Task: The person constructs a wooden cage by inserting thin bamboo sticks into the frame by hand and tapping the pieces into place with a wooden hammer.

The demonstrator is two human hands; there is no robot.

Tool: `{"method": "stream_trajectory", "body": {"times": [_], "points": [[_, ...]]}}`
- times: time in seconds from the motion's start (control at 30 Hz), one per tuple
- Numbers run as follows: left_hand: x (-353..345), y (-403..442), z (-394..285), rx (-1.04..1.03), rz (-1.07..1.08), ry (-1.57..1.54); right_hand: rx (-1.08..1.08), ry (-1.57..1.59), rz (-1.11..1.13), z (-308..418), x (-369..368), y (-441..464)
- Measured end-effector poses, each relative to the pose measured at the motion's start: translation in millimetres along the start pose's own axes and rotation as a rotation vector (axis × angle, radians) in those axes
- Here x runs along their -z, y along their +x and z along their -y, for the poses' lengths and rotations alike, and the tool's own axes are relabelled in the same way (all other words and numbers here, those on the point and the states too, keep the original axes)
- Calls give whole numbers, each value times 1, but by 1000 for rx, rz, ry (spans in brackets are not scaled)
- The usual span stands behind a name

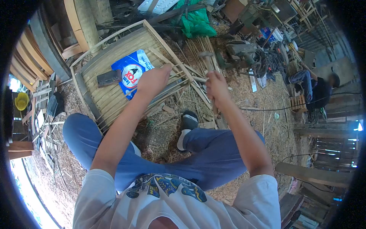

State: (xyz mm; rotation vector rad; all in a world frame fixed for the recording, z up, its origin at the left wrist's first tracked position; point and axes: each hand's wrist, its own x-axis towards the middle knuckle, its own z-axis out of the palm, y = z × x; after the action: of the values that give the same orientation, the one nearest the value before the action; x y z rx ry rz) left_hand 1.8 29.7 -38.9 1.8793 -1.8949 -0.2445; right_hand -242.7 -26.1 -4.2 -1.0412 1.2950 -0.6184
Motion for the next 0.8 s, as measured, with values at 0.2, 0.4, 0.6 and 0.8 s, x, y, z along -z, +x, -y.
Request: {"method": "stream_trajectory", "body": {"times": [0.2, 0.4, 0.6, 0.8], "points": [[2, 2, 2, 15, 31, 7, 32, 75, -31, 5, -2, 4], [3, 2, 1, 9, 44, 4, -46, 40, 58, -2, -2, 2], [2, 1, 3, 2, 61, 18, -98, -10, 154, -7, -17, -12], [-4, -4, 5, -14, 47, 29, -31, 8, 55, -4, -14, -9]]}}
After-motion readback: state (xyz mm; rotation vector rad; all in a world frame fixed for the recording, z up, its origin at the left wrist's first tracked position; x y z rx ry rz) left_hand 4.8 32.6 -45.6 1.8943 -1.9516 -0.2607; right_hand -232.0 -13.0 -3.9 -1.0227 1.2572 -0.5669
